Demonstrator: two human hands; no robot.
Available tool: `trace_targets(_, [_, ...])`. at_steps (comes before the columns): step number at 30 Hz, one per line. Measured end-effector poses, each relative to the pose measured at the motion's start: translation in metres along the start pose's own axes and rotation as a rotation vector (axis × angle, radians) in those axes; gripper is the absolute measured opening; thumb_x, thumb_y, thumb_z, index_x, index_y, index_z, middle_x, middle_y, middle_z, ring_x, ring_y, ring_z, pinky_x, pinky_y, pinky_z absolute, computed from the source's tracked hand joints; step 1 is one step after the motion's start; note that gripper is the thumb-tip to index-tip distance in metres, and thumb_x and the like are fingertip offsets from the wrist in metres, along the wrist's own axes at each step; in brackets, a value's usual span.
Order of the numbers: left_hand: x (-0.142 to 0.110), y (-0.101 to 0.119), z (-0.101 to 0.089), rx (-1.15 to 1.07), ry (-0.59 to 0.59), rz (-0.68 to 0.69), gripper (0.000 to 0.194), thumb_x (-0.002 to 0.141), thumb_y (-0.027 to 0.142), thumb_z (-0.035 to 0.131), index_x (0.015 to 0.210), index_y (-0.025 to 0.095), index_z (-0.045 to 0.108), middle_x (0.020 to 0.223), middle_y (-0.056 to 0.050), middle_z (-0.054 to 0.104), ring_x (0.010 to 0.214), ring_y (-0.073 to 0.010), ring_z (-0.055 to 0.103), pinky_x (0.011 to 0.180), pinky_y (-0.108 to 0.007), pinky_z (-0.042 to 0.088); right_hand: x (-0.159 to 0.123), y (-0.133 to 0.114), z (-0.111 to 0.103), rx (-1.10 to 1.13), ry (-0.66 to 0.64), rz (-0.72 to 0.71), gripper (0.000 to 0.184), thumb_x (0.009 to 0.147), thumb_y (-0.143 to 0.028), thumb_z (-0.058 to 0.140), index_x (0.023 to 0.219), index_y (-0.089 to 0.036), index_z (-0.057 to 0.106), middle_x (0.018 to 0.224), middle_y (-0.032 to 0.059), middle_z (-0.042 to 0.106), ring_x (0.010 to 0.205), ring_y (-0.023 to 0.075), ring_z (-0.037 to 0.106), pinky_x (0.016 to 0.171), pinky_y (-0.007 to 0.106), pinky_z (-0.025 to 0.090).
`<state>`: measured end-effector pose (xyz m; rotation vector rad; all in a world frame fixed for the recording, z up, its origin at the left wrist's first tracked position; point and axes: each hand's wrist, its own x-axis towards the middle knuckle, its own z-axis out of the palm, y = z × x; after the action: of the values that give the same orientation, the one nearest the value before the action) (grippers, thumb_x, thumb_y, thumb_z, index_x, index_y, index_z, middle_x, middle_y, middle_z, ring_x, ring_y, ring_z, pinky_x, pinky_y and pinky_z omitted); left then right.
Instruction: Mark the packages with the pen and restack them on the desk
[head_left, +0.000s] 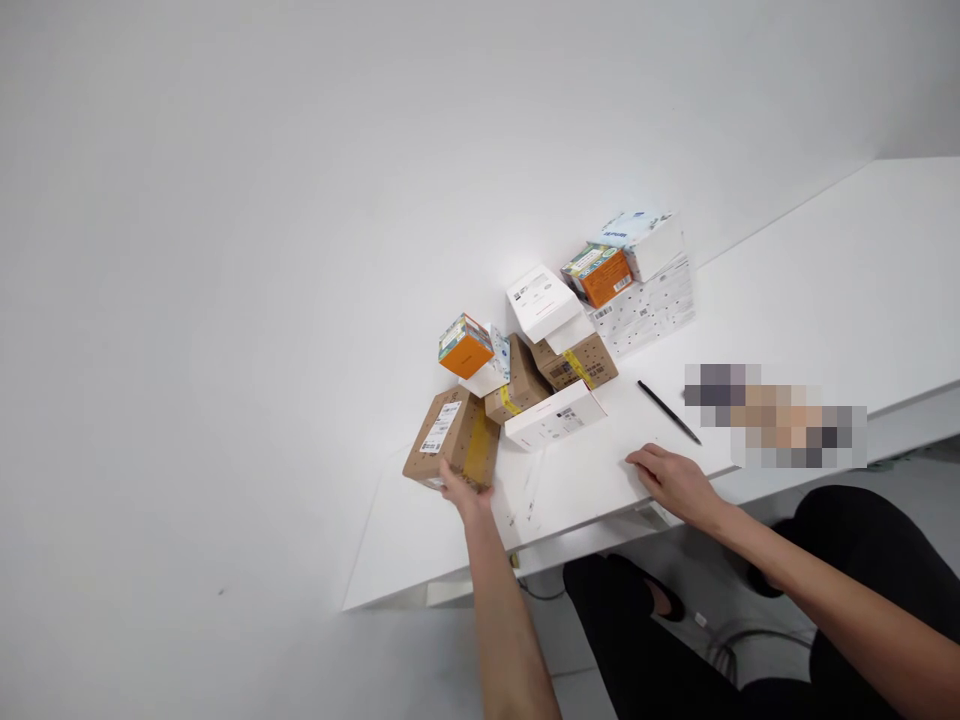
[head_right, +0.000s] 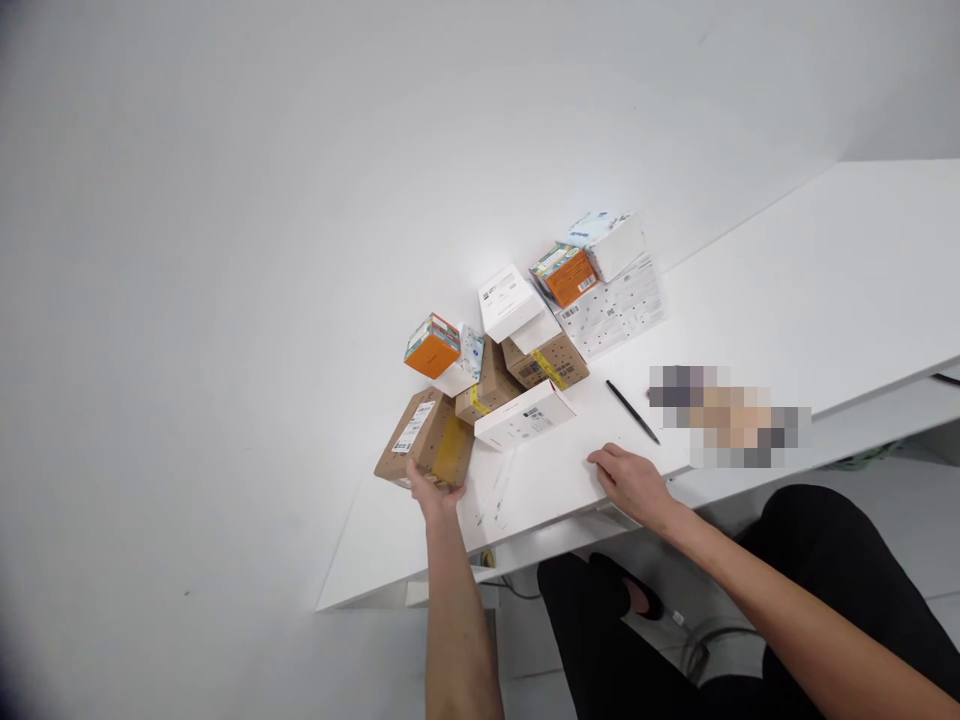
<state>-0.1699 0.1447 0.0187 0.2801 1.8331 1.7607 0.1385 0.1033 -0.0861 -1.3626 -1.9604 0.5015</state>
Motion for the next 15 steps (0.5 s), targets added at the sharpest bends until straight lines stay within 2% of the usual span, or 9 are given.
trace_targets(2, [-0.005,-0.005,0.014,0.006,-0.029,0.003,0.077,0.073,0.067,0.053,0.131,0.027,0.023,0.130,-0.011,0.043,0.111,-0.0301,0.049,0.076,-0.046,0.049,0.000,0.000,-0.001,0.024,-0.001,-0.004,0.032,0.088,-0.018,0.036,0.100,-0.022,0.065,0.097,0.0059,0.068,0.078,0.0185,0.067,0.067,0.030,0.050])
trace_targets(5, [-0.011,-0.014,0.024,0.018,-0.056,-0.028,0.072,0.073,0.066,0.052,0.131,0.030,0.026,0.131,-0.010,0.044,0.110,-0.0315,0.053,0.078,-0.047,0.050,0.001,0.001,-0.004,0.074,-0.010,0.018,0.031,0.087,-0.020,0.036,0.098,-0.022,0.065,0.095,0.0053,0.068,0.075,0.0180,0.066,0.066,0.030,0.050])
trace_targets(8, [-0.016,-0.026,0.022,0.018,-0.069,-0.051,0.071,0.072,0.064,0.054,0.130,0.033,0.029,0.138,-0.009,0.039,0.110,-0.0333,0.055,0.080,-0.047,0.050,0.011,-0.001,-0.010,0.151,-0.025,0.068,0.030,0.088,-0.024,0.037,0.100,-0.020,0.064,0.091,0.0057,0.067,0.066,0.0161,0.063,0.067,0.031,0.050])
trace_targets(10, [-0.021,-0.036,0.018,0.000,-0.080,-0.043,0.068,0.072,0.061,0.056,0.130,0.034,0.030,0.140,-0.008,0.036,0.109,-0.0308,0.057,0.081,-0.044,0.051,0.024,-0.004,-0.015,0.190,0.012,0.098,0.032,0.089,-0.028,0.038,0.108,-0.018,0.061,0.097,0.0084,0.065,0.065,0.0163,0.062,0.068,0.034,0.051])
trace_targets(11, [-0.024,-0.043,0.015,-0.012,-0.082,-0.036,0.066,0.073,0.058,0.055,0.130,0.034,0.031,0.140,-0.008,0.036,0.108,-0.0291,0.058,0.082,-0.042,0.051,0.033,-0.005,-0.017,0.198,0.047,0.103,0.034,0.089,-0.031,0.040,0.113,-0.017,0.059,0.103,0.0106,0.064,0.070,0.0178,0.063,0.071,0.035,0.051])
trace_targets(13, [-0.032,-0.057,0.011,-0.035,-0.081,-0.017,0.059,0.076,0.052,0.054,0.128,0.030,0.035,0.137,-0.009,0.039,0.109,-0.0255,0.057,0.086,-0.038,0.050,0.055,-0.009,-0.019,0.185,0.131,0.096,0.041,0.087,-0.033,0.043,0.124,-0.016,0.053,0.119,0.0149,0.059,0.091,0.0240,0.064,0.081,0.040,0.050])
trace_targets(15, [-0.041,-0.072,0.009,-0.054,-0.081,0.014,0.051,0.078,0.045,0.054,0.123,0.026,0.040,0.130,-0.009,0.044,0.112,-0.0226,0.056,0.091,-0.035,0.048,0.078,-0.012,-0.017,0.174,0.168,0.085,0.050,0.085,-0.033,0.049,0.131,-0.015,0.047,0.132,0.0168,0.052,0.117,0.0304,0.053,0.095,0.045,0.044])
